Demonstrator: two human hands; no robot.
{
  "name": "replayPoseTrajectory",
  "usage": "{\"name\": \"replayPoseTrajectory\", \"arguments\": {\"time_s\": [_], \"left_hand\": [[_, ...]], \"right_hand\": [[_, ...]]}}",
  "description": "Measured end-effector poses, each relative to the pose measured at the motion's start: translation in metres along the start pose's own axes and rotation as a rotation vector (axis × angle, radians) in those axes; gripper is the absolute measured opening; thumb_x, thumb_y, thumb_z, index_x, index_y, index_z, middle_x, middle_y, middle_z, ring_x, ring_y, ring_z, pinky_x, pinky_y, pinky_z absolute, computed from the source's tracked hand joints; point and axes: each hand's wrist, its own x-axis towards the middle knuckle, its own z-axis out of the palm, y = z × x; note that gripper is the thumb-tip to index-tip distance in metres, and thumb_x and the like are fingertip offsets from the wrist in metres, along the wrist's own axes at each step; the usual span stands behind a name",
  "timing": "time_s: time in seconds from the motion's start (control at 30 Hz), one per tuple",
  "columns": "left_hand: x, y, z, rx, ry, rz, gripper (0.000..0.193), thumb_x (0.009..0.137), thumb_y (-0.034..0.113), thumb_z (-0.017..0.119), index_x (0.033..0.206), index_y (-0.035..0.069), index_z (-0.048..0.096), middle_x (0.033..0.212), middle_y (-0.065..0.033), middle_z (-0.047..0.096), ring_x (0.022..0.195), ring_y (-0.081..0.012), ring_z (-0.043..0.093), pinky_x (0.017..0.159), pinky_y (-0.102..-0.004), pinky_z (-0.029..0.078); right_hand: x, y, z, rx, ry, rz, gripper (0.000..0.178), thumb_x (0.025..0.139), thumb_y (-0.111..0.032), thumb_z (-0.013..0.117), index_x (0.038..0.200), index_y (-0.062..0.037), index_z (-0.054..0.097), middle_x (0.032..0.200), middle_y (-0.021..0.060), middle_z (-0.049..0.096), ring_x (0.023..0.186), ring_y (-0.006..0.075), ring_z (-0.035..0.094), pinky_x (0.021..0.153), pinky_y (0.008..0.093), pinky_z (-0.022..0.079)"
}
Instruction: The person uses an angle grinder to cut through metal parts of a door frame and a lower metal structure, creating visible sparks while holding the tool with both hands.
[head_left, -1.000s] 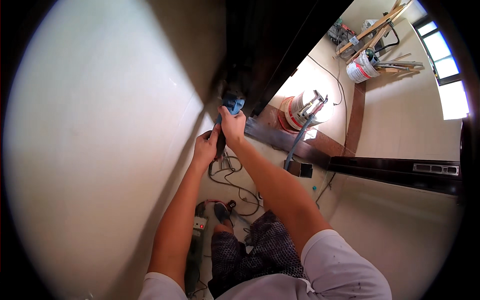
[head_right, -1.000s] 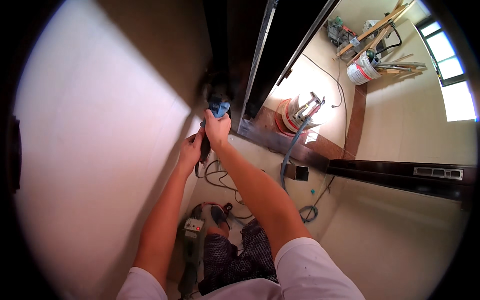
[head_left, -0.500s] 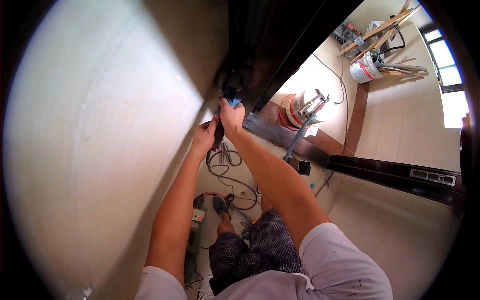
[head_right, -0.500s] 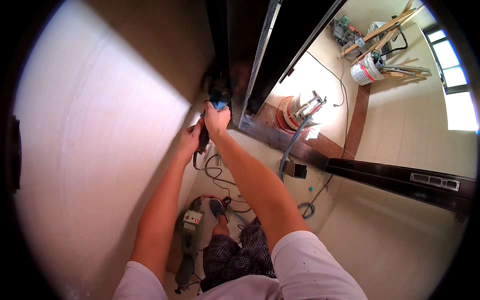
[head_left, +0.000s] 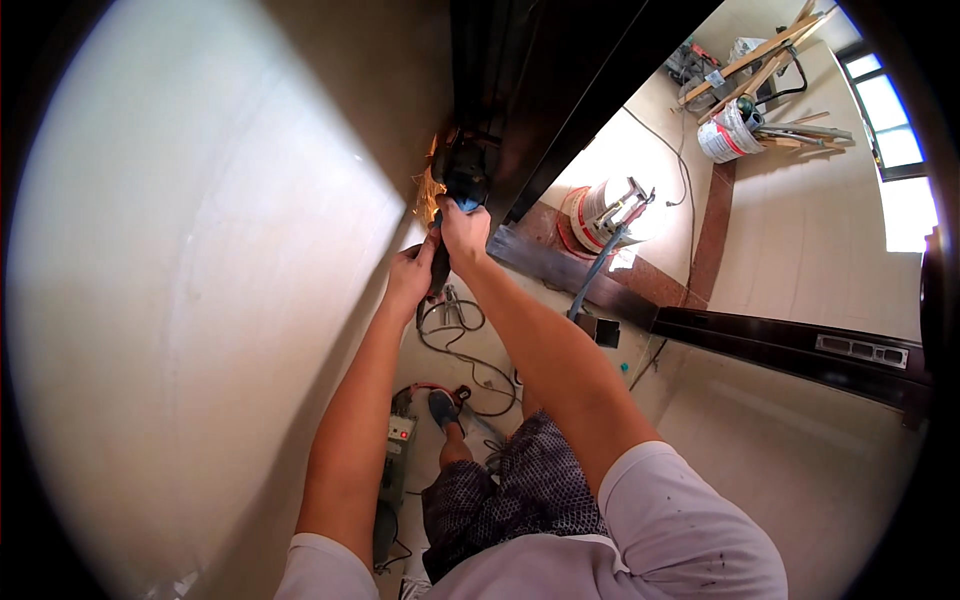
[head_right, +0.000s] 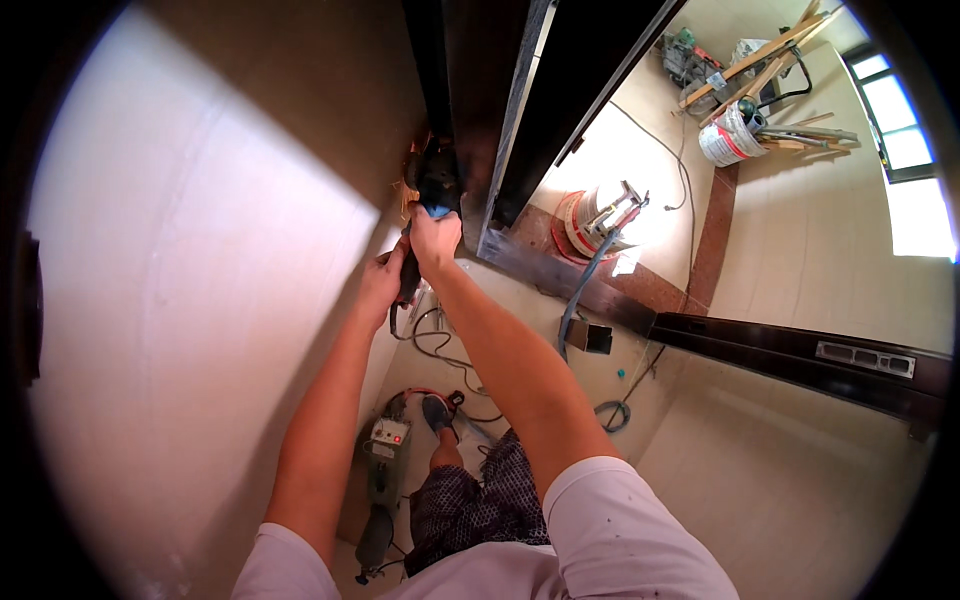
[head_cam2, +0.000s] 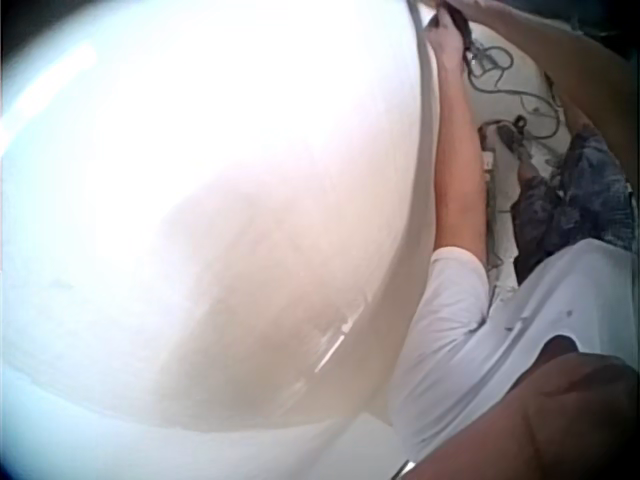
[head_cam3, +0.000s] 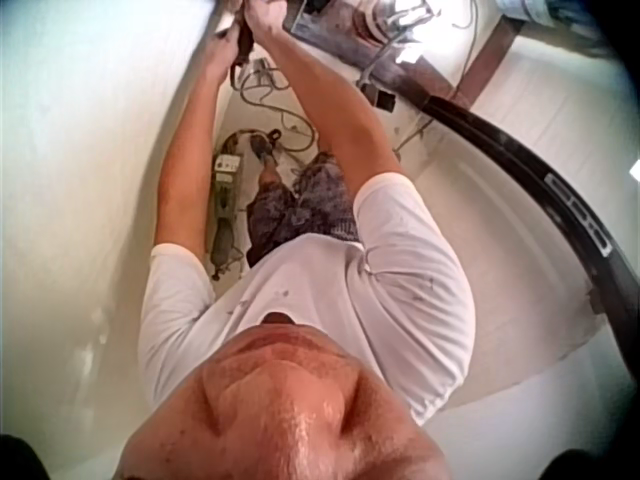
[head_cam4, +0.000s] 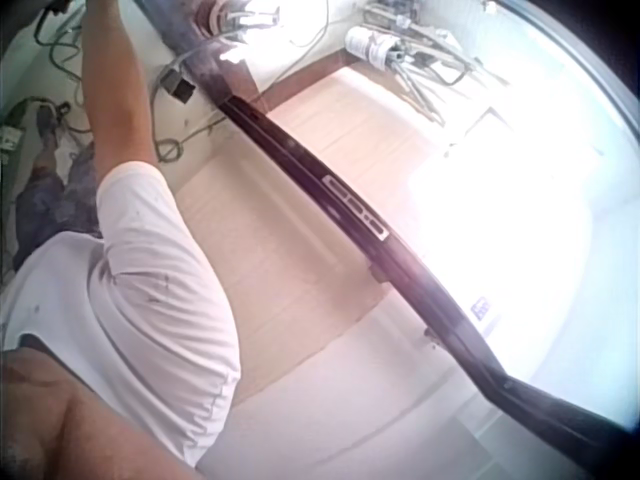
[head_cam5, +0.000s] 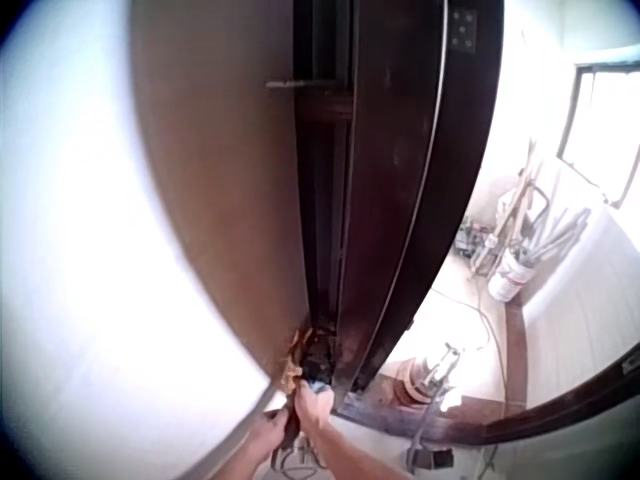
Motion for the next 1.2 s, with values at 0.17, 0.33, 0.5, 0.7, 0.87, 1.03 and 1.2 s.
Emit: {"name": "replayPoseTrajectory", "arguments": {"time_s": [0.17, 0.33, 0.5, 0.7, 0.87, 1.03, 1.2], "left_hand": [[-0.002, 0.009, 0.004, -0.018, 0.025, -0.006, 0.066, 0.105, 0.062, 0.066, 0.101, -0.003, 0.073, 0.074, -0.0067, 0.067, 0.054, -0.0163, 0.06, 0.046, -0.036, 0.053], [-0.004, 0.015, 0.009, -0.037, 0.031, 0.003, 0.065, 0.105, 0.061, 0.066, 0.097, -0.003, 0.072, 0.071, -0.0055, 0.064, 0.052, -0.0149, 0.058, 0.045, -0.0354, 0.051], [-0.001, 0.012, 0.007, 0.015, 0.07, -0.004, 0.064, 0.109, 0.06, 0.06, 0.097, -0.002, 0.07, 0.07, -0.0094, 0.069, 0.049, -0.0203, 0.064, 0.042, -0.035, 0.047], [0.001, 0.009, 0.005, -0.021, 0.038, 0.004, 0.069, 0.105, 0.062, 0.065, 0.105, -0.006, 0.074, 0.073, -0.0052, 0.064, 0.052, -0.0149, 0.058, 0.044, -0.0353, 0.054], [0.003, 0.009, 0.005, 0.006, 0.028, -0.002, 0.069, 0.105, 0.063, 0.064, 0.107, -0.006, 0.074, 0.073, -0.0055, 0.064, 0.053, -0.0156, 0.059, 0.044, -0.035, 0.054], [0.003, 0.011, 0.008, 0.003, 0.039, -0.019, 0.07, 0.105, 0.064, 0.065, 0.104, -0.006, 0.073, 0.073, -0.0064, 0.064, 0.052, -0.0167, 0.059, 0.045, -0.0354, 0.053], [0.001, 0.01, 0.006, -0.018, 0.029, -0.017, 0.07, 0.105, 0.063, 0.066, 0.102, -0.006, 0.073, 0.074, -0.0069, 0.066, 0.053, -0.0171, 0.06, 0.045, -0.0358, 0.053]], "right_hand": [[0.005, -0.006, 0.002, 0.006, -0.013, 0.031, 0.037, 0.085, -0.027, 0.085, 0.091, 0.0037, 0.065, 0.076, 0.0087, 0.068, 0.064, 0.0184, 0.064, 0.061, 0.0382, 0.053], [0.014, -0.002, 0.004, 0.051, -0.034, 0.012, 0.032, 0.086, -0.023, 0.084, 0.089, 0.0026, 0.066, 0.077, 0.0081, 0.068, 0.06, 0.0174, 0.063, 0.057, 0.0374, 0.052], [0.009, -0.006, 0.005, 0.068, -0.06, 0.055, 0.03, 0.086, -0.022, 0.083, 0.087, 0.0023, 0.065, 0.074, 0.0069, 0.066, 0.059, 0.0176, 0.063, 0.056, 0.0374, 0.052], [0.007, -0.012, 0.004, 0.042, -0.067, 0.076, 0.028, 0.086, -0.021, 0.082, 0.085, 0.0019, 0.066, 0.072, 0.0071, 0.066, 0.059, 0.0175, 0.063, 0.056, 0.0374, 0.052], [0.009, -0.009, 0.004, 0.037, -0.053, 0.06, 0.028, 0.086, -0.021, 0.082, 0.084, 0.0019, 0.066, 0.073, 0.0082, 0.068, 0.057, 0.0181, 0.064, 0.055, 0.0378, 0.052], [0.011, -0.01, 0.003, 0.058, -0.043, 0.05, 0.029, 0.086, -0.022, 0.082, 0.083, 0.0024, 0.066, 0.072, 0.0088, 0.068, 0.056, 0.0199, 0.065, 0.055, 0.0386, 0.052], [0.003, -0.018, 0.0, 0.016, -0.051, 0.074, 0.034, 0.085, -0.026, 0.083, 0.083, 0.0041, 0.067, 0.072, 0.0098, 0.069, 0.057, 0.0204, 0.066, 0.057, 0.0396, 0.054]]}}
